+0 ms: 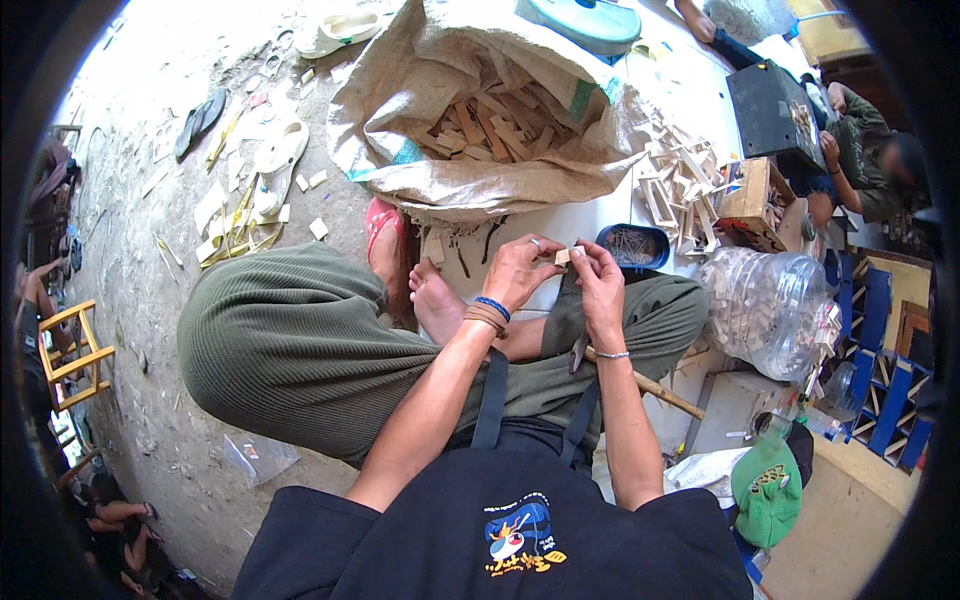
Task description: The person sits on the floor and assembles small wooden pieces by inserting nails and tapping them with a hammer. They repeatedly pick up wood pieces from a sack, insert nails, and hammer them into place.
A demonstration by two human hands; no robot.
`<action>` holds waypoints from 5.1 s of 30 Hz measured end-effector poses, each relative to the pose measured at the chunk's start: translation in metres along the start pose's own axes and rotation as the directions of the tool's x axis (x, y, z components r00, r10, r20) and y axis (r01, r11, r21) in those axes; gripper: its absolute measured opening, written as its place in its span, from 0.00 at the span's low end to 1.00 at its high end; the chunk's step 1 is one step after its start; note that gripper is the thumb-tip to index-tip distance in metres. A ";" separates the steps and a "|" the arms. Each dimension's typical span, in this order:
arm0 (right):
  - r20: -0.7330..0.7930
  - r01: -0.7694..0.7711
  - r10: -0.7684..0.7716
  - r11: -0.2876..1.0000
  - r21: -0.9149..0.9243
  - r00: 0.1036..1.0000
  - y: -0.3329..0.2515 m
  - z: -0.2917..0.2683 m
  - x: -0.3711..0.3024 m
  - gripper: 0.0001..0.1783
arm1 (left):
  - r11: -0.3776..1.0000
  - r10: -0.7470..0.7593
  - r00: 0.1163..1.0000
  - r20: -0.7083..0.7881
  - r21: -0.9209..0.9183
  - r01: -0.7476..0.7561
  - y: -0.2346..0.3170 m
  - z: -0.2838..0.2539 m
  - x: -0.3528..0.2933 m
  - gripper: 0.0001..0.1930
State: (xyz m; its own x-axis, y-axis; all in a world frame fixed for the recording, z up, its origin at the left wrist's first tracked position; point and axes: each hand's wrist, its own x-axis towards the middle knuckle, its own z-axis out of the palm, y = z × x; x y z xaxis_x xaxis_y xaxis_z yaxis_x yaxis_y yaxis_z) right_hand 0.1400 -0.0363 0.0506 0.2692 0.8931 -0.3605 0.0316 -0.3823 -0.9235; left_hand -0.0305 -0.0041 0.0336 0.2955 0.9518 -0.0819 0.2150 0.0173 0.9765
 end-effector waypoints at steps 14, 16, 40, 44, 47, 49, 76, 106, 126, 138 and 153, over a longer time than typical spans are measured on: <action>-0.028 0.002 -0.002 1.000 0.013 1.000 -0.005 0.004 -0.005 0.21 | 0.999 0.005 0.998 -0.064 0.035 -0.003 -0.002 0.000 -0.006 0.19; -0.028 -0.004 0.004 1.000 0.019 1.000 -0.007 0.004 -0.006 0.21 | 1.000 0.004 0.998 -0.057 -0.006 -0.004 -0.003 0.001 -0.006 0.18; 0.366 0.343 -0.158 -0.155 -0.926 0.917 0.008 -0.163 0.114 0.12 | 0.981 0.170 0.979 -0.110 0.118 -0.157 -0.006 0.008 -0.011 0.12; 0.450 0.422 -0.113 -0.206 -0.883 0.886 0.009 -0.157 0.115 0.13 | 0.974 0.197 0.972 -0.125 0.137 -0.180 -0.008 0.009 -0.011 0.12; 0.362 0.336 -0.136 -0.183 -0.924 0.922 0.012 -0.151 0.112 0.12 | 0.975 0.201 0.969 -0.145 0.130 -0.183 -0.009 0.009 -0.011 0.12; 0.319 0.293 -0.176 -0.156 -0.943 0.931 0.015 -0.148 0.110 0.11 | 0.977 0.198 0.970 -0.142 0.108 -0.183 -0.009 0.010 -0.010 0.13; -0.007 0.002 -0.009 0.689 -0.725 1.000 0.001 -0.180 0.098 0.14 | 0.988 0.150 0.977 -0.154 0.059 -0.143 -0.007 0.011 -0.009 0.12; 0.497 0.647 -0.425 0.378 -0.662 0.757 -0.060 -0.008 -0.007 0.06 | 0.993 0.117 0.986 -0.117 0.032 -0.114 -0.006 0.007 -0.010 0.12; 0.654 0.684 -0.351 -0.051 -0.728 0.670 -0.053 0.005 -0.005 0.06 | 0.979 0.198 0.964 -0.180 0.078 -0.187 -0.014 0.013 -0.009 0.10; 0.680 0.709 -0.273 0.010 -0.705 0.680 -0.059 0.001 -0.002 0.09 | 0.983 0.177 0.970 -0.166 0.076 -0.166 -0.010 0.010 -0.010 0.09; 0.208 0.108 0.004 0.846 -0.522 0.978 -0.037 -0.017 0.021 0.20 | 0.989 0.146 0.977 -0.155 0.049 -0.140 -0.008 0.010 -0.008 0.13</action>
State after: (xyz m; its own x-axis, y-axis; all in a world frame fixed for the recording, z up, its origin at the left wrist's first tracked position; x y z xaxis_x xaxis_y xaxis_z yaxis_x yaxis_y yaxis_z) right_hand 0.1606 -0.0076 0.0797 0.0634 0.9214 -0.3835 0.5585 -0.3512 -0.7515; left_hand -0.0256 -0.0151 0.0242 0.1754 0.9801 0.0932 0.2166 -0.1307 0.9675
